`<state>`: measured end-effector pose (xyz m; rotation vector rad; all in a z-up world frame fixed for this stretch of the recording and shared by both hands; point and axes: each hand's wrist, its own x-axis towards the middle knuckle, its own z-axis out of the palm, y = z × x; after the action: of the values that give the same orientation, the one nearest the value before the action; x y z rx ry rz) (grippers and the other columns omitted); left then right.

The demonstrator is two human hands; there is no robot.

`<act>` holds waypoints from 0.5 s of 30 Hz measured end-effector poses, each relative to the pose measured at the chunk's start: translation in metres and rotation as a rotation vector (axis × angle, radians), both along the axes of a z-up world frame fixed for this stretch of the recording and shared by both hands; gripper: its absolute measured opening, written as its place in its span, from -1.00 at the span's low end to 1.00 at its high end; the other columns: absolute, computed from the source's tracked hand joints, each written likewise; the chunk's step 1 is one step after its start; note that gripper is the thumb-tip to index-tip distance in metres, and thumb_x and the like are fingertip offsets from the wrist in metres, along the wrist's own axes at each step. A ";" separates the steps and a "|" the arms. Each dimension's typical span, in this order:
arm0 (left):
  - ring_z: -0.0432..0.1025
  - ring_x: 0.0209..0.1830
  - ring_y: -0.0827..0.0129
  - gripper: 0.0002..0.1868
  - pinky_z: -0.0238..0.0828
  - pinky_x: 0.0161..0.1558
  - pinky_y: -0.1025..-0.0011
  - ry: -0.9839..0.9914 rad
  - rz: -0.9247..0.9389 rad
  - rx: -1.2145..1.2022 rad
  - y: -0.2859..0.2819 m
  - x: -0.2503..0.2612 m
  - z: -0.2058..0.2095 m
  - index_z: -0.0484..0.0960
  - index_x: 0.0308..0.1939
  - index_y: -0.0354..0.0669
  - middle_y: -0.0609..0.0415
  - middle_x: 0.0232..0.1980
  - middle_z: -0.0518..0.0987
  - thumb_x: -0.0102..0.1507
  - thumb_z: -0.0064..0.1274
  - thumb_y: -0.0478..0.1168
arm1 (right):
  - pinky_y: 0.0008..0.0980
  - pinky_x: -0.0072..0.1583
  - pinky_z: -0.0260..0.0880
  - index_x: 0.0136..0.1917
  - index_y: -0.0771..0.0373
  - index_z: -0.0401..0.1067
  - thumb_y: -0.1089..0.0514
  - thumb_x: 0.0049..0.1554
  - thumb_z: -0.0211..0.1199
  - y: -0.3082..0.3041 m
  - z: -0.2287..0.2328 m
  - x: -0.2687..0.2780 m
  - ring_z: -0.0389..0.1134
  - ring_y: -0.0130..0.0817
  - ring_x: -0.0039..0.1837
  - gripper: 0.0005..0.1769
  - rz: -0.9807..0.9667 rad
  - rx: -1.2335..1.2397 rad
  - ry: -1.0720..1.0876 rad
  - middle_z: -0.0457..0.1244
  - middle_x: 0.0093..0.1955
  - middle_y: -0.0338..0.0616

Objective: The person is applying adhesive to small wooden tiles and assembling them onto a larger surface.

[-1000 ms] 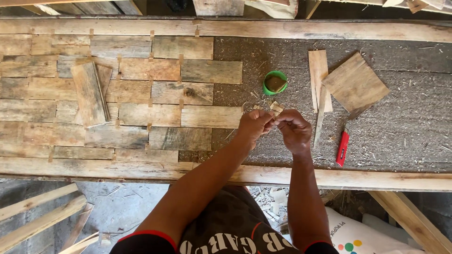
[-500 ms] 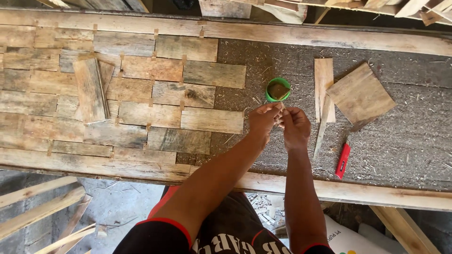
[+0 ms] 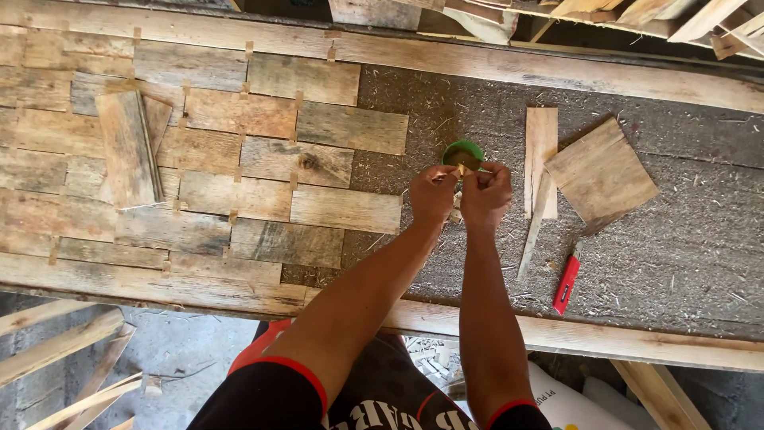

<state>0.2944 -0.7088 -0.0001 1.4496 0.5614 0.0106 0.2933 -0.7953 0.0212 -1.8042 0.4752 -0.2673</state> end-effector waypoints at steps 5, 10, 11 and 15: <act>0.52 -0.30 0.41 -0.63 0.49 -0.26 0.40 0.033 0.045 0.170 -0.009 0.000 -0.019 0.66 0.00 -0.28 -0.04 -0.10 0.67 0.17 0.30 -0.19 | -0.46 -0.15 0.46 0.15 0.32 0.28 0.33 0.08 0.35 -0.007 -0.018 0.002 0.42 -0.51 -0.25 -0.59 -0.043 -0.217 0.032 0.40 -0.27 -0.22; 0.47 0.03 0.18 -0.23 0.47 0.01 0.26 0.000 0.146 0.210 -0.022 0.009 -0.031 0.43 0.21 -0.37 -0.23 0.09 0.55 0.10 0.50 -0.06 | -0.43 -0.19 0.40 0.13 0.33 0.26 0.26 0.08 0.46 0.001 0.008 0.004 0.38 -0.49 -0.29 -0.54 -0.080 -0.236 0.083 0.36 -0.32 -0.20; 0.47 0.06 0.15 -0.15 0.44 0.06 0.25 0.140 0.137 0.152 -0.023 0.012 -0.028 0.37 0.25 -0.39 -0.22 0.12 0.53 0.08 0.50 -0.02 | -0.43 -0.20 0.39 0.13 0.33 0.26 0.28 0.08 0.43 0.000 0.004 0.005 0.38 -0.48 -0.29 -0.56 -0.071 -0.219 0.067 0.36 -0.31 -0.19; 0.48 0.10 0.12 -0.08 0.45 0.11 0.23 0.280 0.172 0.008 -0.027 0.021 -0.044 0.33 0.27 -0.40 -0.20 0.17 0.52 0.01 0.46 0.00 | -0.46 -0.18 0.42 0.16 0.34 0.24 0.34 0.10 0.35 -0.009 -0.005 0.004 0.39 -0.49 -0.25 -0.58 -0.041 -0.167 0.088 0.37 -0.26 -0.15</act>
<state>0.3150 -0.7362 -0.0443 1.4161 0.9151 -0.0545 0.2976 -0.8039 0.0165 -1.9770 0.5664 -0.2627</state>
